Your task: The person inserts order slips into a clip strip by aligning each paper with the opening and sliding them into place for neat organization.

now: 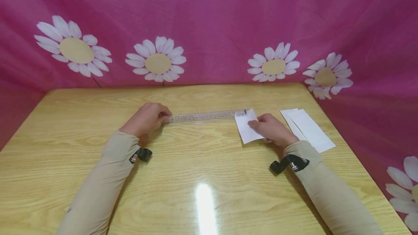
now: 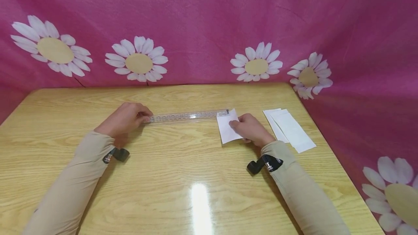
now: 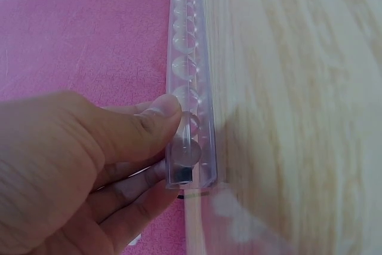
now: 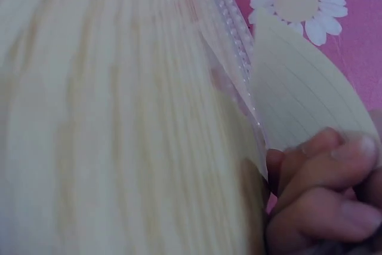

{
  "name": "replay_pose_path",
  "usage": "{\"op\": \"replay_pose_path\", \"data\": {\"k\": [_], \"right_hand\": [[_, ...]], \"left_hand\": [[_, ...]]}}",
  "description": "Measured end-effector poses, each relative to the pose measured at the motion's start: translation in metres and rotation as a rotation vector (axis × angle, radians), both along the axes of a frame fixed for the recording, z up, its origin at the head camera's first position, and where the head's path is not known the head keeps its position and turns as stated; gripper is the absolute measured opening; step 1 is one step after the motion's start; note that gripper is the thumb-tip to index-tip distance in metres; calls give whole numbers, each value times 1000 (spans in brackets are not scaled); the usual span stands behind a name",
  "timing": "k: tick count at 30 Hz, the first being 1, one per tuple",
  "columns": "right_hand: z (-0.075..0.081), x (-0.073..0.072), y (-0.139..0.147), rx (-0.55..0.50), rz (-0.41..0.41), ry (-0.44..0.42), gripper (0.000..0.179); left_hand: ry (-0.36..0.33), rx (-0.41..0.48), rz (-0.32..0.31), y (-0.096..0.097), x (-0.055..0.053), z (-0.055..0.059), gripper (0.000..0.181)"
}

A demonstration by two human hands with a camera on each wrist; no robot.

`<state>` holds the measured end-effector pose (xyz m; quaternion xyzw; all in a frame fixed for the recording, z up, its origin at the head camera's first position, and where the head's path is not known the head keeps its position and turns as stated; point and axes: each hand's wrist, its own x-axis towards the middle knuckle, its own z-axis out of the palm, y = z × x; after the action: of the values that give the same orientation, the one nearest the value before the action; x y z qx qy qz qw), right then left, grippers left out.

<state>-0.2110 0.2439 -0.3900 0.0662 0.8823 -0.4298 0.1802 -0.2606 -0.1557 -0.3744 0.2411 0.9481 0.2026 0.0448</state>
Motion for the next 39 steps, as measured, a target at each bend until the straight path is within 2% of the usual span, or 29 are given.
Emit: {"op": "replay_pose_path", "data": {"k": [6,12,16,21,39], "right_hand": [[0,0,-3,41,-2,-2,42],[0,1,-6,61,-15,-8,42],[0,0,-8,71,-32,-12,34],[0,0,-14,70,-44,-14,26],[2,0,-28,57,-17,-15,24]], "left_hand": [[6,4,-4,0,0,0,22],[-18,6,14,0,0,0,24],[15,24,-5,0,0,0,20],[36,37,-18,0,2,1,17],[32,34,-18,0,3,2,17]]}}
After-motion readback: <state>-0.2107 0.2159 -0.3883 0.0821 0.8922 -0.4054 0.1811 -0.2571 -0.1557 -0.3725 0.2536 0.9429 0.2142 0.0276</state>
